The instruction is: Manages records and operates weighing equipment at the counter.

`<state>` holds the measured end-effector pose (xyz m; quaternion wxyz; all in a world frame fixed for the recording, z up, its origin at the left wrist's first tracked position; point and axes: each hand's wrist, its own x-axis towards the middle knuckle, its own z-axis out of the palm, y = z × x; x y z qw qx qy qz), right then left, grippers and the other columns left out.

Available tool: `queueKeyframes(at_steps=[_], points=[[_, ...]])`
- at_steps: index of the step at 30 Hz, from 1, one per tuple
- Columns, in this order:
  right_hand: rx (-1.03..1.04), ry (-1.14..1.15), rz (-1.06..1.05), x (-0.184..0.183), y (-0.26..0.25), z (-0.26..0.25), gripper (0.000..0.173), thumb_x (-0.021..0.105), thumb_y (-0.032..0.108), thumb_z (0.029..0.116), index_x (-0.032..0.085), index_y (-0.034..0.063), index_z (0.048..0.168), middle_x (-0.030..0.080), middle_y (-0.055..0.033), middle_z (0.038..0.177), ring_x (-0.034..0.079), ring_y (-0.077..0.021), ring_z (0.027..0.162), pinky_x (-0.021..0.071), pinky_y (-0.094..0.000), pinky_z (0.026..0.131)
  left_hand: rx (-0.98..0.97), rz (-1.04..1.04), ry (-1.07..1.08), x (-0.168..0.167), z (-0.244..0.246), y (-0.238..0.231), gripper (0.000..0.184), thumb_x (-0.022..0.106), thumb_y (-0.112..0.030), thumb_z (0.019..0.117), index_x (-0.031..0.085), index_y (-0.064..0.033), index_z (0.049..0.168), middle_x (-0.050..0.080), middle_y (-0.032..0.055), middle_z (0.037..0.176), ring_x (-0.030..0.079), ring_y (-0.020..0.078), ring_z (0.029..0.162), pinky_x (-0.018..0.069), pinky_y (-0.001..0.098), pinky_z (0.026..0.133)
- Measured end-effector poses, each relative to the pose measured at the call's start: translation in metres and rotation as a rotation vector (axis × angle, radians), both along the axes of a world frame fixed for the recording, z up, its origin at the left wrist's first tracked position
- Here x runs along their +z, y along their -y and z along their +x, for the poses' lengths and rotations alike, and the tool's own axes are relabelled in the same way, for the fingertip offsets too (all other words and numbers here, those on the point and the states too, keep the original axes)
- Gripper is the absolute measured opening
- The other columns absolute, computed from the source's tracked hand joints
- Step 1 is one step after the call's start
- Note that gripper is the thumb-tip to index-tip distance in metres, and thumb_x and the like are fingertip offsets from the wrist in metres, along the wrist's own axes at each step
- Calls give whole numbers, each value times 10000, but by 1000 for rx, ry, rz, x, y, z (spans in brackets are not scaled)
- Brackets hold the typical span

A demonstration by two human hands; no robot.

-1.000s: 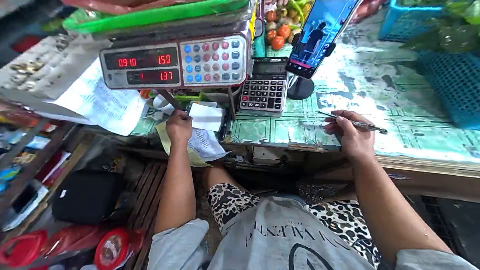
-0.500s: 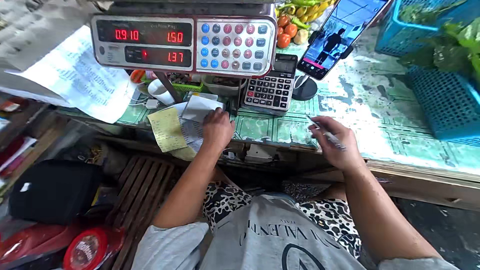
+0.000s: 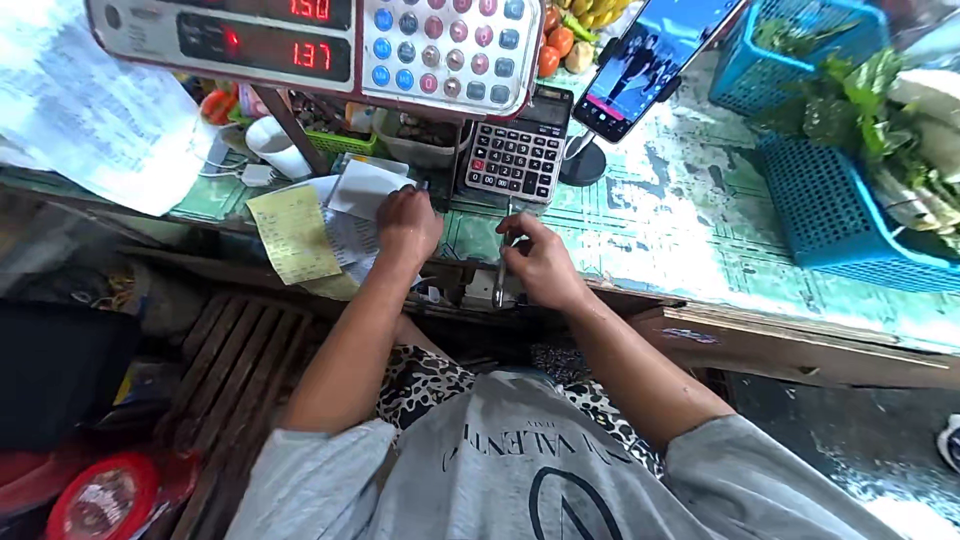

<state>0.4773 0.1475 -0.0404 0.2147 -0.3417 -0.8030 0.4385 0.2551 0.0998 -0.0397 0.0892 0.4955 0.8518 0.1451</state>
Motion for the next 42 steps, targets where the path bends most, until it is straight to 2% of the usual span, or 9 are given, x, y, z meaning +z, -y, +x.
queueKeyframes(at_steps=[7,11,15,19,21,28,33,39,42], points=[[84,129,169,3,17,-55,203,608,117,976,757,110,1113,694,-84,1062,660,-187,796,581,-425,733,245,585,319,13,-59,90,253,669,-187,983,693,-36,1185,719,138,982,697,246,837,590,482,771],[120,179,133,1,22,-95,420,715,221,930,667,92,1327,626,-156,1258,676,-271,928,587,-496,819,416,914,752,-9,-85,117,252,548,-82,1037,520,-107,1285,630,9,884,624,91,675,549,257,594],[140,304,220,11,32,-132,627,754,196,844,560,34,1417,546,-222,1337,677,-350,989,595,-534,787,341,920,1036,-10,-88,124,276,506,13,1007,572,-62,1265,664,53,942,682,154,744,609,317,677],[115,525,337,11,22,-154,824,746,308,854,393,-20,1523,456,-303,1424,663,-420,984,572,-567,722,377,611,603,3,-88,106,42,547,-57,978,581,-37,995,605,77,859,591,164,687,529,349,632],[82,560,331,7,16,-157,883,729,331,869,308,10,1576,338,-332,1545,676,-433,962,573,-575,703,409,340,259,16,-87,90,240,625,-211,990,679,9,1067,660,212,944,647,360,844,531,586,760],[124,149,399,6,39,-91,700,751,346,882,492,115,1489,402,-179,1572,662,-326,1113,600,-506,833,391,162,82,-4,-101,53,383,723,-326,939,688,24,1092,683,256,1114,658,450,1060,505,685,901],[380,-12,-396,-30,57,44,416,663,356,971,661,92,1292,691,-82,1188,678,-146,927,585,-359,808,398,695,299,16,-88,91,267,736,-187,928,676,44,1048,669,165,911,641,240,829,544,466,780],[-337,-346,-1116,-113,80,157,466,265,386,1068,652,137,1136,726,-18,924,648,-99,669,500,-245,516,219,1268,59,37,-3,131,117,663,-50,929,629,58,959,653,7,847,635,-9,746,558,152,686],[-407,-458,-1239,-174,107,162,562,174,370,1088,663,93,1073,739,-11,874,677,-82,710,554,-234,632,108,1333,123,31,-6,120,142,664,-97,963,637,38,998,677,-14,887,650,2,796,574,188,736]])
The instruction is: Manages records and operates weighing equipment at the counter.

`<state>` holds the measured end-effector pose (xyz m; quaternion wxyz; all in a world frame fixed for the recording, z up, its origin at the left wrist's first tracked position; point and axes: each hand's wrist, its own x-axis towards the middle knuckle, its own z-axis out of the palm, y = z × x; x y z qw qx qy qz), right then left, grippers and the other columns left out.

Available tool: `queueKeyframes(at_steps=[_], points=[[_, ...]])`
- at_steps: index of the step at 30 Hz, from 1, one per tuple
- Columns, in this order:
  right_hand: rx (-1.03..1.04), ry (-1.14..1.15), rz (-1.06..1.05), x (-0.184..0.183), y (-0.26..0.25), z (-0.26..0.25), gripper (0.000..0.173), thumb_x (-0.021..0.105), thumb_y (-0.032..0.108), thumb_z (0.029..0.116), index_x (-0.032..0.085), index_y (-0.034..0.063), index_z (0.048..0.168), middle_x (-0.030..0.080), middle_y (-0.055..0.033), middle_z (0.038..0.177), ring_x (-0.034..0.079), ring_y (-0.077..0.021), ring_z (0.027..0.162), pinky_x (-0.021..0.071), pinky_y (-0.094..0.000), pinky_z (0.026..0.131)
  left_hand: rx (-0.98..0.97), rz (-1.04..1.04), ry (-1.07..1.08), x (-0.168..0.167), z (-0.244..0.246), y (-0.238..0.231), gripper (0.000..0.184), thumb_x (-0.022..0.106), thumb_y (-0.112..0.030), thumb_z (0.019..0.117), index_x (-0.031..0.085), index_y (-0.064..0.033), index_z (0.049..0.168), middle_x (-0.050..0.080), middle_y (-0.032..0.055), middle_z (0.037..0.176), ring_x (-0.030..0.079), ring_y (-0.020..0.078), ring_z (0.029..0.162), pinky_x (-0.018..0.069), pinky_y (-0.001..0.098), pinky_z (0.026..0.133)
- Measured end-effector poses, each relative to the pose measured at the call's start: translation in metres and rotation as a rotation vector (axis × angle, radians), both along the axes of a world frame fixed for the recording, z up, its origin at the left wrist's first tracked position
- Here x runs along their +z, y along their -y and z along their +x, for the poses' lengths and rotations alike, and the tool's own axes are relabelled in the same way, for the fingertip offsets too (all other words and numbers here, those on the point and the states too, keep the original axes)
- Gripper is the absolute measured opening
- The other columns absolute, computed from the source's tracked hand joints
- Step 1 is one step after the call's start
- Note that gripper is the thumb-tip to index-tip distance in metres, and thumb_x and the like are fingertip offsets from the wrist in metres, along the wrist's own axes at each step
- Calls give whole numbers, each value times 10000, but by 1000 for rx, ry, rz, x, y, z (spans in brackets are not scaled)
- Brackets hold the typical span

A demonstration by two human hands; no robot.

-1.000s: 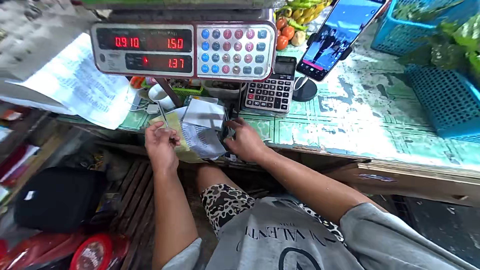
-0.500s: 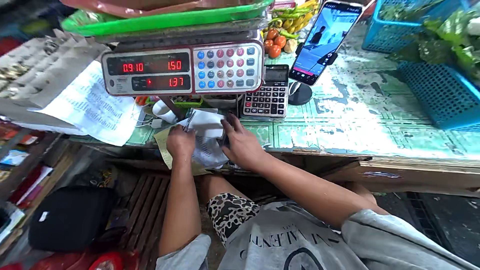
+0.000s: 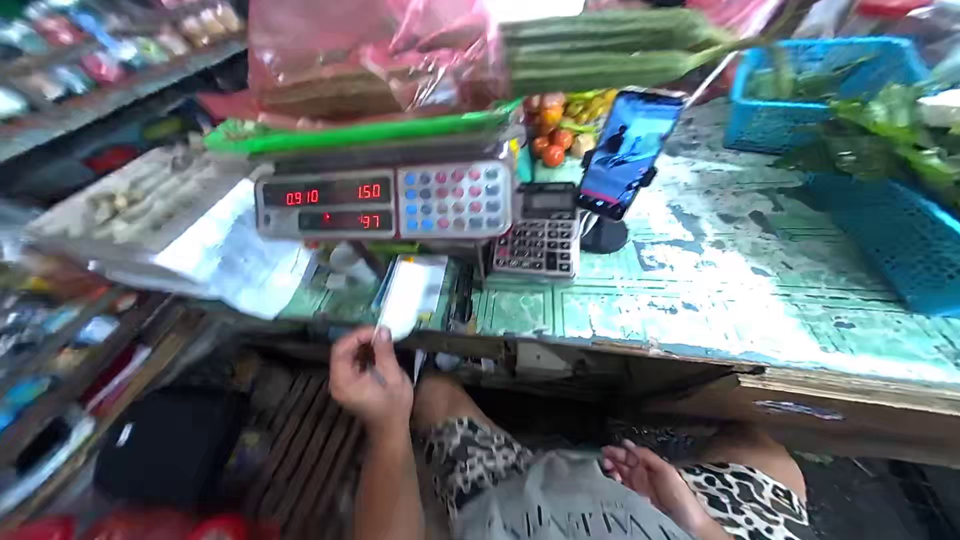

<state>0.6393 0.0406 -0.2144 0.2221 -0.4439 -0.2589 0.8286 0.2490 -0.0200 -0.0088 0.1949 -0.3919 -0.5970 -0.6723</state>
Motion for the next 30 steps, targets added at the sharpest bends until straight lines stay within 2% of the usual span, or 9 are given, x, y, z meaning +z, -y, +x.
queueKeyframes(at_steps=[3,5,9,11,14,18,24,28,30], points=[[191,333,372,10,-2,2,284,472,120,1054,600,-46,1246,709,-112,1038,709,-166,864,616,-347,805,-102,-9,450,-27,-21,29,57,647,-105,971,622,-134,1013,604,-77,812,502,-2,584,445,162,528],[354,364,729,49,-20,-18,423,658,201,936,611,-30,1288,709,-123,1135,711,-178,948,618,-370,821,-285,-45,592,-24,-13,49,102,623,-110,985,652,-207,995,598,-87,746,439,-1,483,393,146,436],[593,-6,877,113,-53,-86,1083,810,609,782,298,56,1560,549,-113,1464,607,-261,1262,591,-425,951,-747,-243,741,-61,49,54,53,683,-67,897,674,-79,948,688,8,836,660,92,726,589,298,668],[659,-91,816,121,-51,-120,906,848,428,808,403,42,1496,629,-86,1370,650,-213,1202,584,-394,990,-833,-262,843,-91,79,45,46,690,-27,904,665,-15,940,686,1,862,655,65,800,573,272,752],[676,83,792,116,-32,-152,166,747,97,874,717,66,1034,774,-3,919,746,-102,829,644,-301,784,-346,-343,912,-139,53,88,161,696,-126,946,708,23,1003,731,61,902,699,114,831,599,330,788],[701,222,708,96,-30,-156,127,726,98,880,724,40,993,772,-36,869,748,-124,781,647,-307,753,531,-507,1036,-263,-36,205,504,724,-383,950,624,6,1254,701,171,1089,681,270,983,562,491,891],[735,340,680,81,-34,-163,156,714,112,893,738,33,1026,771,-56,898,747,-136,815,640,-312,774,323,-861,870,-268,-70,144,732,824,-447,857,588,-18,1401,626,228,1351,615,379,1249,483,595,1074],[761,351,749,79,-36,-162,126,721,152,896,744,51,966,748,-62,860,722,-144,783,621,-308,734,196,-1167,822,-282,-95,111,274,665,-306,981,743,-91,1131,738,166,1080,703,360,1034,538,627,909],[742,355,762,74,-35,-160,123,714,150,898,744,49,962,748,-61,855,723,-146,776,622,-302,729,139,-1147,865,-286,-100,109,255,631,-274,1001,745,-77,1117,740,173,1033,708,350,1004,543,615,909]])
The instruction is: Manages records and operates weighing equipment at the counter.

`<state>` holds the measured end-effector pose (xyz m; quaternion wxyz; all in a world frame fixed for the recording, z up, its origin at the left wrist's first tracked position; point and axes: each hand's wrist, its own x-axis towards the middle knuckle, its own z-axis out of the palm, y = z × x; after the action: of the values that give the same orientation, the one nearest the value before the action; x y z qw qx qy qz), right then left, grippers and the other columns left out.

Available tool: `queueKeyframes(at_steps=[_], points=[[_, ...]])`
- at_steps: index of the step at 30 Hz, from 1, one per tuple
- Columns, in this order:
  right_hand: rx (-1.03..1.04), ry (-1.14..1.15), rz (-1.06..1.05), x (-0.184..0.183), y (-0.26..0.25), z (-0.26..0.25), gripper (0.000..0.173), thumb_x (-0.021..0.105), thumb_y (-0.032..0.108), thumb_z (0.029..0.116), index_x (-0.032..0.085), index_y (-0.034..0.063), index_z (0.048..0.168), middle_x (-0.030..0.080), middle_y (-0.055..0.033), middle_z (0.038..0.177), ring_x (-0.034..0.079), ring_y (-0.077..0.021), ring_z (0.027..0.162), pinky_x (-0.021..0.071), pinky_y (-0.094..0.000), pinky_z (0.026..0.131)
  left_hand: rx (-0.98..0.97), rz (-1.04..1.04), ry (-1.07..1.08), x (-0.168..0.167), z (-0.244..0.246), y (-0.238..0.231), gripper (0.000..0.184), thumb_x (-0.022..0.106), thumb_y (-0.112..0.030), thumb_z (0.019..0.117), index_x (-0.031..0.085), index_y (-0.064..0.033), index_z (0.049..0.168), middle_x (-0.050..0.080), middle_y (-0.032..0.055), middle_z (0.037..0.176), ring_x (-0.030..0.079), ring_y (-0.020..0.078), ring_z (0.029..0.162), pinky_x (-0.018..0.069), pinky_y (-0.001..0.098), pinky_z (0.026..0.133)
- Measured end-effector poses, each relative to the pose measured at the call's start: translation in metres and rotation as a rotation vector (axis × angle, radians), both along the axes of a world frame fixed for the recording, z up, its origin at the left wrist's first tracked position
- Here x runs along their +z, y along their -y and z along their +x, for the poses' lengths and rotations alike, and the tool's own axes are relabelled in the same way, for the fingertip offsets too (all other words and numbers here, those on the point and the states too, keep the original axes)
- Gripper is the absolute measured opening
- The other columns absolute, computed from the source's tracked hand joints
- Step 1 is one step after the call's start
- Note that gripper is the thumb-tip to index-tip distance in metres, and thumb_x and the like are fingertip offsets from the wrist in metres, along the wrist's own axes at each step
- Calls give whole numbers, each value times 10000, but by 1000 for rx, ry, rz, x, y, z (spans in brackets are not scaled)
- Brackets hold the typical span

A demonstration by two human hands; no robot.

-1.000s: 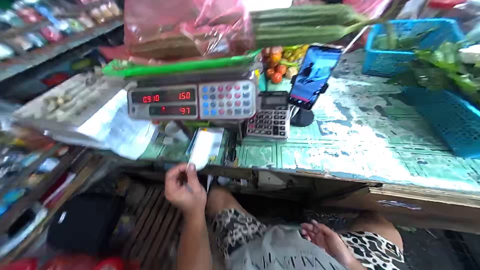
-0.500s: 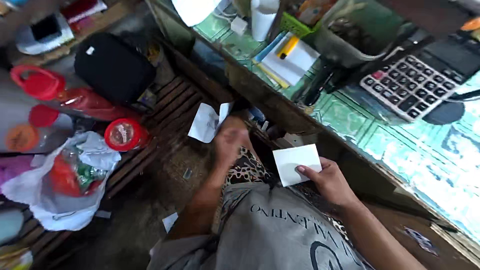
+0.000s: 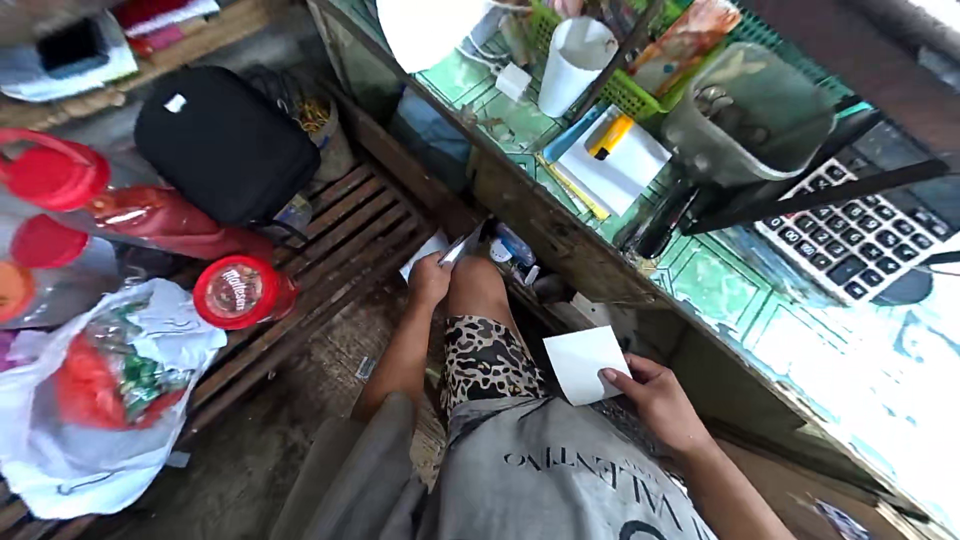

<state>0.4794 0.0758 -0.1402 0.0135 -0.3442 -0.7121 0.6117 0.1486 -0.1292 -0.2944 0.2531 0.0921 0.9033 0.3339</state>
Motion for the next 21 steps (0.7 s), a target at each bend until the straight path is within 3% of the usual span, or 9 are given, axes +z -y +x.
queueKeyframes(at_steps=[3,9,12,16,19,21], points=[[-13,15,5,-5,3,8,126,701,155,900,739,51,960,743,-53,844,719,-136,765,617,-301,716,62,60,-41,17,3,12,286,621,-264,1011,732,-60,1178,738,189,1069,707,360,1018,537,627,924],[-4,15,64,-5,-8,11,100,711,163,895,737,74,931,736,-23,813,705,-98,736,603,-267,691,271,149,-253,115,-25,73,298,663,-274,995,721,-13,1125,724,214,974,708,366,899,546,646,840],[7,4,74,-4,-12,12,99,709,162,898,738,79,946,737,-13,823,705,-85,748,602,-255,704,405,269,-392,170,-42,106,318,688,-272,964,704,10,1110,721,185,966,707,268,871,573,550,833],[-7,-4,80,-2,-12,13,106,712,157,884,746,80,948,740,-13,820,707,-83,747,601,-245,701,574,401,-591,235,-76,142,355,731,-251,919,658,9,1149,699,84,983,674,97,866,576,357,838],[10,15,97,-1,-15,18,124,695,160,890,751,85,972,747,-12,842,710,-84,764,603,-253,712,637,391,-746,280,-113,166,415,744,-253,888,614,6,1185,667,70,1057,647,81,939,554,323,881],[17,44,137,6,-17,21,131,703,170,880,754,97,975,745,-2,836,706,-78,751,602,-263,701,696,248,-800,312,-140,178,513,693,-319,907,603,8,1292,663,141,1225,637,150,1115,514,360,1005]])
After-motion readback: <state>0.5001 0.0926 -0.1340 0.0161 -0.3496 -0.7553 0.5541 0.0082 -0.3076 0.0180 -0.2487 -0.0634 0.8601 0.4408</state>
